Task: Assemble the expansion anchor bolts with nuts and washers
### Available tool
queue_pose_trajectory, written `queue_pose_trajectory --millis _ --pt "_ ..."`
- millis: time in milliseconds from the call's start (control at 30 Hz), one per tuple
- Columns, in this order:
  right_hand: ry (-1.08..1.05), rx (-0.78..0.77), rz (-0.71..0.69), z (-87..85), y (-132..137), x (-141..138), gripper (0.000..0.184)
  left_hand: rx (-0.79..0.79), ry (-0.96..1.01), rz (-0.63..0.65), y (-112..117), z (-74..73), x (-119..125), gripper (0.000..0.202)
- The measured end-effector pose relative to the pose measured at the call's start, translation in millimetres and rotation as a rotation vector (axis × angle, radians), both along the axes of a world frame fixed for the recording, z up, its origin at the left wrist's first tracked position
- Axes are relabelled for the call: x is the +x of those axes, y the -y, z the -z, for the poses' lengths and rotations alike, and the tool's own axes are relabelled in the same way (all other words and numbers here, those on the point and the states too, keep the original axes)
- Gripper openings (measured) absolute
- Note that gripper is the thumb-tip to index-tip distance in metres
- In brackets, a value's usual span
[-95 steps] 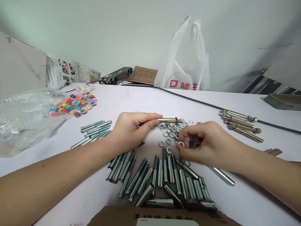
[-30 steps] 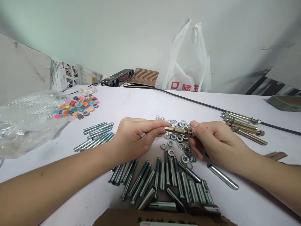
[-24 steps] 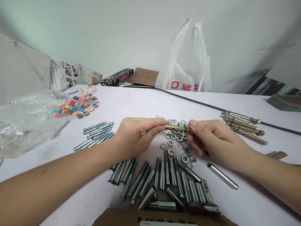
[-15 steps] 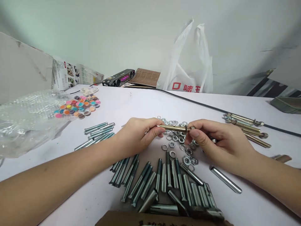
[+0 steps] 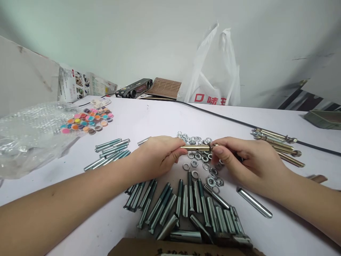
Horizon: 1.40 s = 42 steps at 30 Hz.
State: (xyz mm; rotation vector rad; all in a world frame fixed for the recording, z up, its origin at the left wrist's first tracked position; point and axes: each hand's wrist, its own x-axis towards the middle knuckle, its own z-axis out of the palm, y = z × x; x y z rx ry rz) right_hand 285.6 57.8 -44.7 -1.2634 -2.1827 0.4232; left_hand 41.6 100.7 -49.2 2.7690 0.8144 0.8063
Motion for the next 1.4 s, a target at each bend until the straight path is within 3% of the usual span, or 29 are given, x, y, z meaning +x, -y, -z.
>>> queue_pose_trajectory --millis 133,300,433,567,667,733,767,833,933,1267,1333,1400 --pt "-0.071 -0.188 0.030 -6.6 5 -8 0.049 0.108 0.028 0.075 -2 4.0 -1 0.026" --pt "-0.224 -0.654 0.122 -11.4 6 -11 0.062 0.213 0.055 0.117 -5 8.1 0 0.023" --pt "-0.346 -0.756 0.066 -16.2 5 -11 0.065 0.199 0.037 0.078 -3 6.2 0 0.024" --pt "-0.431 -0.627 0.034 -18.0 5 -10 0.053 0.058 0.028 -0.020 -3 0.5 0 0.024" --pt "-0.364 -0.433 -0.013 -14.0 9 -6 0.043 -0.045 0.022 -0.004 -4 -1.7 0 0.024" --pt "-0.234 -0.214 -0.036 -9.2 11 -2 0.022 -0.093 0.021 0.027 -4 -1.7 -1 0.026" --pt "-0.152 -0.072 -0.054 -6.7 12 0 0.021 -0.115 0.021 0.038 -4 -1.4 -1 0.027" --pt "0.025 0.201 -0.083 -2.9 13 2 0.036 -0.144 0.016 0.053 -5 -0.7 -2 0.027" --pt "0.214 0.442 -0.079 -1.5 11 2 0.030 -0.130 -0.010 0.072 -6 0.3 -3 0.028" --pt "0.302 0.444 -0.092 0.7 16 0 0.014 -0.071 -0.109 0.099 -9 5.9 -3 0.030" --pt "0.227 0.333 -0.065 -2.5 17 -4 0.027 -0.063 -0.096 0.095 -8 5.8 -2 0.032" --pt "0.148 0.127 -0.017 -12.2 15 -8 0.038 -0.070 -0.065 0.107 -7 5.2 -1 0.032"
